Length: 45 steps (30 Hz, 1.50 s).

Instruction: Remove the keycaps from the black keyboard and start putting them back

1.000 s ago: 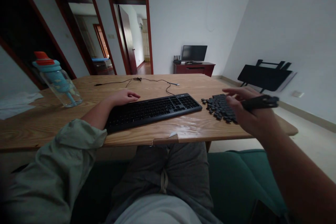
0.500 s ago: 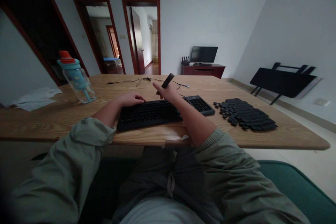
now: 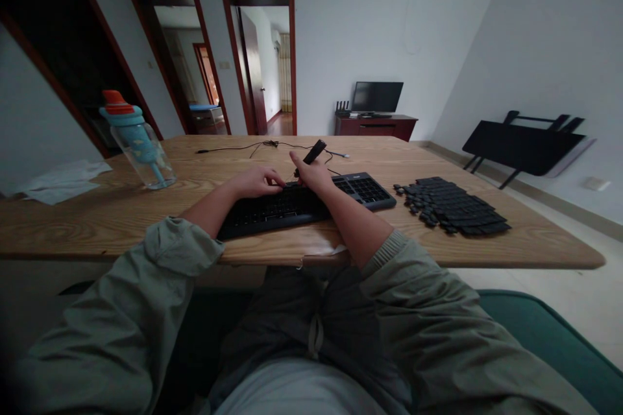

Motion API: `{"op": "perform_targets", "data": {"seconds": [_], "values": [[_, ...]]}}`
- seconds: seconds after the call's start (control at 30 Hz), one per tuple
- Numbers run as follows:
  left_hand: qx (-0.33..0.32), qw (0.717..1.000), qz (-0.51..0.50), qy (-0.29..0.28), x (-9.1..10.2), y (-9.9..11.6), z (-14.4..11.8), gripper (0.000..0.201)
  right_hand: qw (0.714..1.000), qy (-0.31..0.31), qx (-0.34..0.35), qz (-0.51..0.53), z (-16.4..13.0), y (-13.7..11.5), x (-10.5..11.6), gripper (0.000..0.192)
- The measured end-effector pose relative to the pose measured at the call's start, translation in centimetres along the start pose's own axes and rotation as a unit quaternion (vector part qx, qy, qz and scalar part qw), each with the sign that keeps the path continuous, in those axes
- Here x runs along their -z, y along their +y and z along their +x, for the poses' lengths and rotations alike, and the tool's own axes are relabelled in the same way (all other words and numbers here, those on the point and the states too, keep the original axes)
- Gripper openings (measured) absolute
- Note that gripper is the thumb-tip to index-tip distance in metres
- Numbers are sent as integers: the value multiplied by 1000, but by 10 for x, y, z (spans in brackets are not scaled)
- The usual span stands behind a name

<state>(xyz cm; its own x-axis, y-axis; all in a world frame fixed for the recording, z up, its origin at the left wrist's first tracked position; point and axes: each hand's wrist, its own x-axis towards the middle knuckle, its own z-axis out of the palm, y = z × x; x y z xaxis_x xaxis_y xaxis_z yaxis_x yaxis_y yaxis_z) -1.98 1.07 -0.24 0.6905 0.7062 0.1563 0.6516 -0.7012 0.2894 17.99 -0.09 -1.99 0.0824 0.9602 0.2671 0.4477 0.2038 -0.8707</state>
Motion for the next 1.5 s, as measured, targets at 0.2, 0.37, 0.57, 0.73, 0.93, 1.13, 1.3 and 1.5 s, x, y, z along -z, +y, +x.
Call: {"op": "perform_targets", "data": {"seconds": [0.2,0.37,0.57,0.73,0.93,1.13,1.3,1.5], "values": [[-11,1000,20,9,-4,-6,0,35,1000,10,-19,-4,-4,-3,0,60],[-14,999,28,24,-3,-4,-1,35,1000,10,-27,-5,-7,-5,1,59],[-35,999,23,-6,-2,-7,1,31,1000,5,-25,10,-5,2,0,60],[-30,999,17,-5,-3,-10,1,34,1000,7,-9,-14,-1,8,-2,61],[-19,1000,23,-3,-1,-4,-1,33,999,11,-3,-36,-1,8,-5,62],[-9,1000,19,-12,1,1,1,30,999,13,5,-53,1,4,-9,61],[-14,1000,20,-5,-1,-3,2,31,996,0,14,-91,0,2,-10,61],[12,999,31,31,-1,1,-2,28,990,-5,40,-136,-3,-1,-3,35]]}}
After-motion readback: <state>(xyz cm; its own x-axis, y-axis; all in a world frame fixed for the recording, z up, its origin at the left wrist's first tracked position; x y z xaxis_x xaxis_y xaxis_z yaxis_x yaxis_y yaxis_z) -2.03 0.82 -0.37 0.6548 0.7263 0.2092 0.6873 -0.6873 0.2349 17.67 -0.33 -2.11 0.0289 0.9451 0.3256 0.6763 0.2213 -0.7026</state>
